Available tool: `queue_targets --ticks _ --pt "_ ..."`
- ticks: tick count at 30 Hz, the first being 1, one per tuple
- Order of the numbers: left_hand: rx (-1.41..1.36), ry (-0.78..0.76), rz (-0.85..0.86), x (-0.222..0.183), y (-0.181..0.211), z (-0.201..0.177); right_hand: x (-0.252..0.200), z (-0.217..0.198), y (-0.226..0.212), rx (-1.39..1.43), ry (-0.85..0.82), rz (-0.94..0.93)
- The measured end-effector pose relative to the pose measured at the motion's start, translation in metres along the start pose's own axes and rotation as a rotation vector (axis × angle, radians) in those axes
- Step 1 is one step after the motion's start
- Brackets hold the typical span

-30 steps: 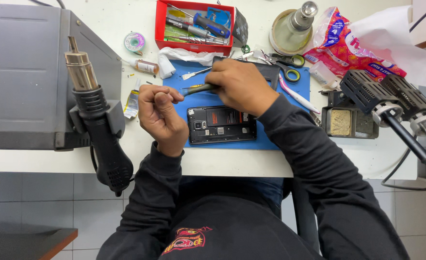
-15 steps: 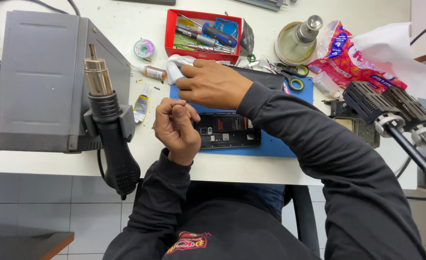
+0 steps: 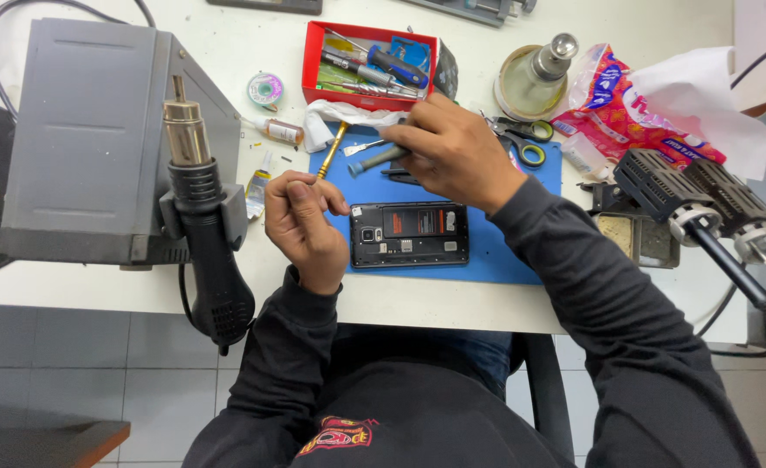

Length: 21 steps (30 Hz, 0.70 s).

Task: The person removes the back cover of a smartphone and uses a screwdriver to unscrew and remove several small screws from the internal frame. The person then uses a small brush to clean the interior of the phone.

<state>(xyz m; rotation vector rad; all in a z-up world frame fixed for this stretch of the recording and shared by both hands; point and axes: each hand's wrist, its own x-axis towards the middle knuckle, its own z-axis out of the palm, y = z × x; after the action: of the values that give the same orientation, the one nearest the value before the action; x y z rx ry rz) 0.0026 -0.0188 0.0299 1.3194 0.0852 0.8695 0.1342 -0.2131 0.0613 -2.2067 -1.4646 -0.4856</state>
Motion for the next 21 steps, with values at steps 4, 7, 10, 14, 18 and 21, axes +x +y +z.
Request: queue_targets --ticks 4,7,10,14,18,21 --pt "-0.017 -0.055 -0.131 0.002 -0.004 0.005 -0.028 -0.030 -0.030 0.427 0.137 0.323" --pt "0.188 -0.447 -0.217 0.010 0.006 0.016 -0.044 -0.039 -0.036 0.640 0.282 0.520" --pt "0.295 -0.799 -0.075 0.022 0.017 0.034 -0.049 -0.042 -0.039 0.867 0.337 0.653" --pt "0.390 -0.945 0.124 0.029 0.007 0.043 -0.057 -0.028 -0.030 1.022 0.476 0.723" --pt "0.406 -1.086 0.122 0.022 -0.001 0.046 -0.059 -0.028 -0.034 0.950 0.448 0.710" --pt "0.398 -1.170 0.092 0.017 -0.003 0.047 -0.058 -0.025 -0.038 0.925 0.391 0.718"
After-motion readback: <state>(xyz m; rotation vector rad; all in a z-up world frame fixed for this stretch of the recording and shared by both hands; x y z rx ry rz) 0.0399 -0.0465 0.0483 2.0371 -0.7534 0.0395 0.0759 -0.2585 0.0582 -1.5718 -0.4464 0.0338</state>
